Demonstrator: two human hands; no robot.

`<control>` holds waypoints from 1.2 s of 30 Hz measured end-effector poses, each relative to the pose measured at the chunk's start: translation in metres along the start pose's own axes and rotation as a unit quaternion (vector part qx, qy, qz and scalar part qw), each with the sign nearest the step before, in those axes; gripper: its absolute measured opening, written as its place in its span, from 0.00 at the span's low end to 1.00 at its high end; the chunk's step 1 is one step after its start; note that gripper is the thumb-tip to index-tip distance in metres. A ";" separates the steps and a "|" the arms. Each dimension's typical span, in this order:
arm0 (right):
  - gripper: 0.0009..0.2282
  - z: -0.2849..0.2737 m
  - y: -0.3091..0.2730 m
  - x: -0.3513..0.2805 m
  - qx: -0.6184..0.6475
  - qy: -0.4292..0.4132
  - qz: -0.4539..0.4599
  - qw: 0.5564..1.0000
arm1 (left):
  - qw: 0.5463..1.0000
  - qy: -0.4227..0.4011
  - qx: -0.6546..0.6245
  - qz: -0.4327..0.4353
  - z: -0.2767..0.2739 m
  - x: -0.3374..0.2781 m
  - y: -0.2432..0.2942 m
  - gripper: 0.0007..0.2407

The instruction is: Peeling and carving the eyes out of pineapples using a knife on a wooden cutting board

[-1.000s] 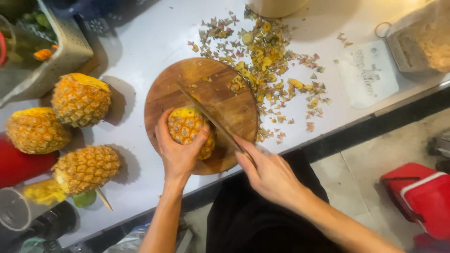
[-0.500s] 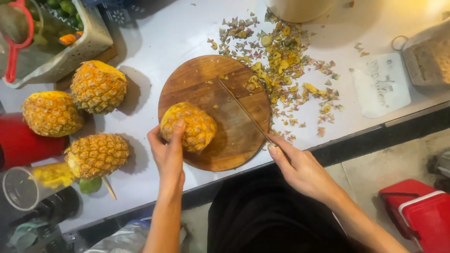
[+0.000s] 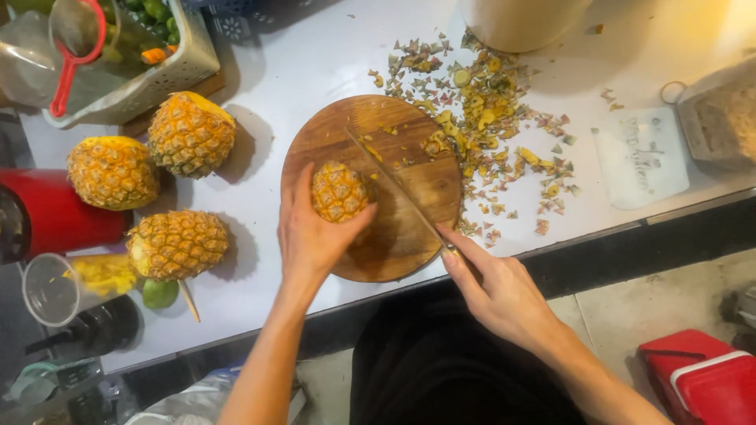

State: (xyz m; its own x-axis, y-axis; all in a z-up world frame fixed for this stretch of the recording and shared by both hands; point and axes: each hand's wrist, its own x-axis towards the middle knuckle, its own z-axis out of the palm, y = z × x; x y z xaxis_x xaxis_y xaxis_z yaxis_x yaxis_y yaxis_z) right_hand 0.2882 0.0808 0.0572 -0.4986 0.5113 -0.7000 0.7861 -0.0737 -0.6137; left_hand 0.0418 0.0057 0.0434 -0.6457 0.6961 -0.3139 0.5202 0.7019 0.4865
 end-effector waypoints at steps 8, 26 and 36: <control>0.25 0.004 0.006 -0.004 -0.064 0.027 0.027 0.997 | 0.986 0.147 -0.068 0.031 0.055 -0.009 0.018 0.34; 0.24 0.011 0.023 -0.007 -0.040 -0.006 0.054 0.998 | 0.966 0.204 -0.135 0.088 0.068 -0.013 0.014 0.29; 0.23 0.002 0.010 0.001 0.059 -0.027 -0.010 0.998 | 0.959 0.160 -0.224 0.065 0.062 -0.004 -0.012 0.30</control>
State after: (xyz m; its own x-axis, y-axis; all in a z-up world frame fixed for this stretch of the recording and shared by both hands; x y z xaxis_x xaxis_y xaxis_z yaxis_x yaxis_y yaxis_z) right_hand 0.2945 0.0790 0.0492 -0.5346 0.4673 -0.7042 0.7292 -0.1661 -0.6638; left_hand 0.0728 0.0040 -0.0118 -0.7681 0.6404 0.0042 0.3610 0.4276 0.8287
